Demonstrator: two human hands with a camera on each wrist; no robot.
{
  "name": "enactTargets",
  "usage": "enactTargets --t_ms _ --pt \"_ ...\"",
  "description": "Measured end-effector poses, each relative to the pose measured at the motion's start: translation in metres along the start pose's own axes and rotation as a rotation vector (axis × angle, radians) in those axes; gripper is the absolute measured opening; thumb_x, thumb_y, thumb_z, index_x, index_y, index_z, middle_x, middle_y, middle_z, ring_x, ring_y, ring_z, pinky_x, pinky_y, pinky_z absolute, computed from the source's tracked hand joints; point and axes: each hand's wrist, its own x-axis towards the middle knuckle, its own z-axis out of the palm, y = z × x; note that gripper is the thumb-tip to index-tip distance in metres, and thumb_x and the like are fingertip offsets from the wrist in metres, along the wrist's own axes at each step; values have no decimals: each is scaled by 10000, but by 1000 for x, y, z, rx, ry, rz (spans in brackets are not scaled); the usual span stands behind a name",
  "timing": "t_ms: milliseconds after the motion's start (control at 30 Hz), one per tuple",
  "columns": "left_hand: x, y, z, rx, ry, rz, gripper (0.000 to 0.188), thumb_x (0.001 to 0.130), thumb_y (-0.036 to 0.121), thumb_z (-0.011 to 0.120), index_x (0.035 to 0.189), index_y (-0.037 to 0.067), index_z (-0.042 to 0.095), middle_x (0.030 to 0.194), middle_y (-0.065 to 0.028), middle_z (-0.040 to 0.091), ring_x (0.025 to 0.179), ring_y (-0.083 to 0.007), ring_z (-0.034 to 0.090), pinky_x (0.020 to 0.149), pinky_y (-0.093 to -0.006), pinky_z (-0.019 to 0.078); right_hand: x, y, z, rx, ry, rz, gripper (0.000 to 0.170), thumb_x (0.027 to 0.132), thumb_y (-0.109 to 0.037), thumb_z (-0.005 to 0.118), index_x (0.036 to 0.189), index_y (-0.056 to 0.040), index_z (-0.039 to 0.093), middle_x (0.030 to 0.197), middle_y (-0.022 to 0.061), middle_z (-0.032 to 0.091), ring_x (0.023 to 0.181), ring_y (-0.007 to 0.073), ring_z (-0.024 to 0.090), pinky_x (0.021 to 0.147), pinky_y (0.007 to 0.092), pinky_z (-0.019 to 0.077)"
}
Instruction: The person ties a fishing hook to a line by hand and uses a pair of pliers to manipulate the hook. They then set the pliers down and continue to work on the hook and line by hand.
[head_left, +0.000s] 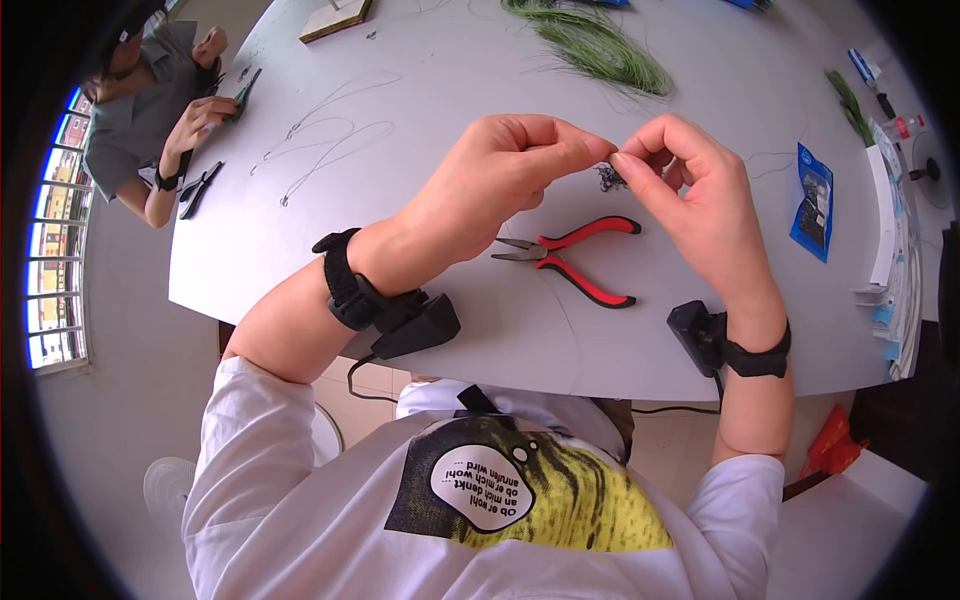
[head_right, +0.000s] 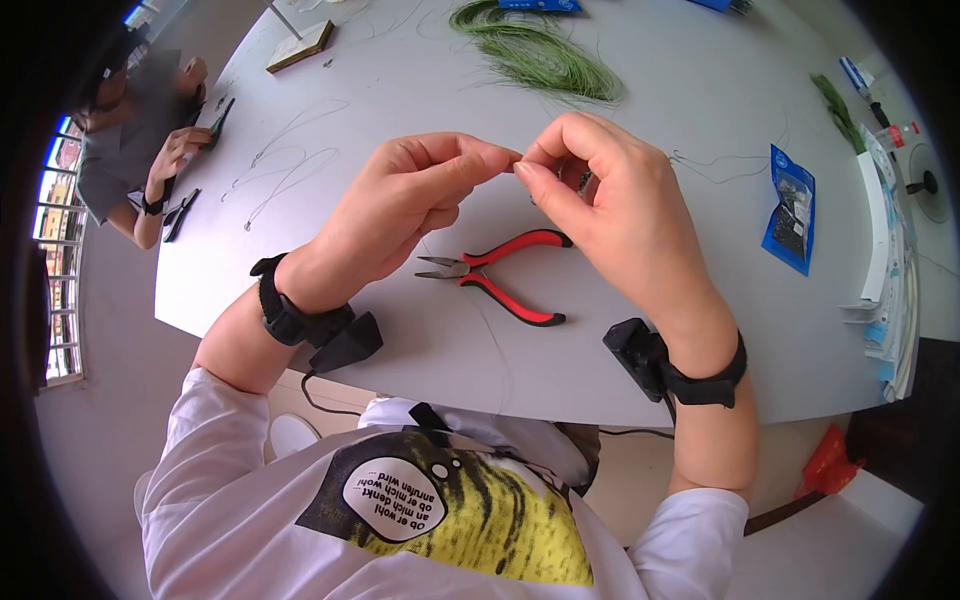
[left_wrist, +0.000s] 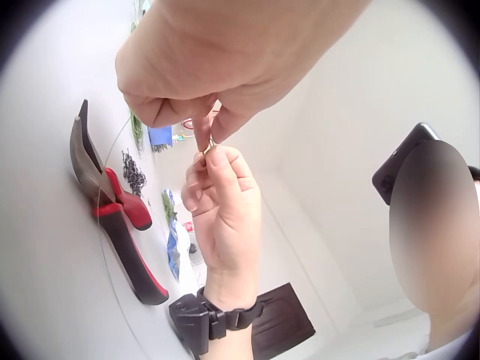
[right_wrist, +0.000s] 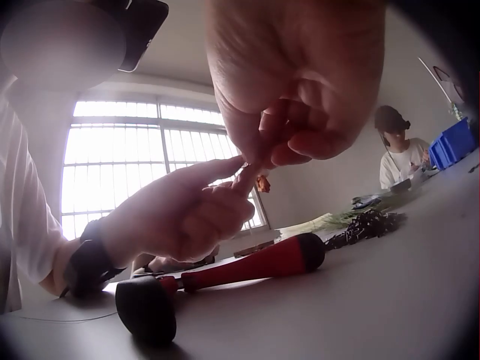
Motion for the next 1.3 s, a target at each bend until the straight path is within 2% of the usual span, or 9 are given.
enactTargets --t_ms 67,100,167,400,600,867,1000,1100,1300 --pt "-1 0 1 27 27 7 296 945 246 638 1072 -19 669 826 35 601 559 3 306 471 -183 232 0 -1 0 -55 21 -28 99 843 -55 671 809 -19 585 745 22 614 586 101 520 524 244 418" --pt "0 -1 0 26 28 7 296 945 246 638 1072 -19 669 826 35 601 559 3 306 471 -183 232 0 -1 0 -55 20 -28 99 843 -55 671 809 -19 585 745 22 614 586 101 520 524 244 418" --pt "2 -3 -3 30 -3 0 262 933 225 656 1048 -10 674 940 0 646 570 8 333 476 -173 249 1 -1 0 -99 42 -79 107 822 -51 689 794 -24 589 736 21 612 572 110 513 515 247 411" --pt "3 -4 -3 43 13 14 242 933 220 655 1020 -5 674 922 9 642 559 9 326 469 -173 245 0 -2 -3 -157 46 -82 127 792 -59 723 769 -34 601 716 8 613 550 102 500 499 246 396" --pt "3 -4 -2 46 17 21 228 946 203 629 1023 -7 670 870 35 610 551 11 317 462 -173 241 -2 -4 -4 -133 25 5 147 776 -48 736 811 -25 595 718 10 626 551 101 521 513 243 420" --pt "4 -4 -2 39 16 22 219 950 194 616 1030 -3 670 812 50 575 545 6 300 459 -182 229 0 -7 -2 -89 0 -32 235 744 -55 758 901 -35 584 889 49 659 613 116 558 573 249 464" --pt "4 -4 -2 23 9 18 222 948 198 622 1030 -2 671 795 51 569 543 4 297 459 -184 226 0 -9 -1 -45 -18 -3 235 751 -64 760 909 -31 590 890 40 662 611 102 541 575 246 460" --pt "4 -4 -2 19 16 27 227 947 204 625 1030 -3 671 790 49 569 543 2 298 461 -183 228 -1 -7 0 79 -36 86 223 768 -69 755 917 -28 595 895 30 666 610 86 522 578 238 455" --pt "3 -5 -3 30 11 38 224 944 209 632 1015 -1 669 809 46 578 558 5 316 467 -182 237 -1 -4 6 151 27 123 175 795 -49 731 917 -21 608 822 20 669 618 77 530 576 226 452"
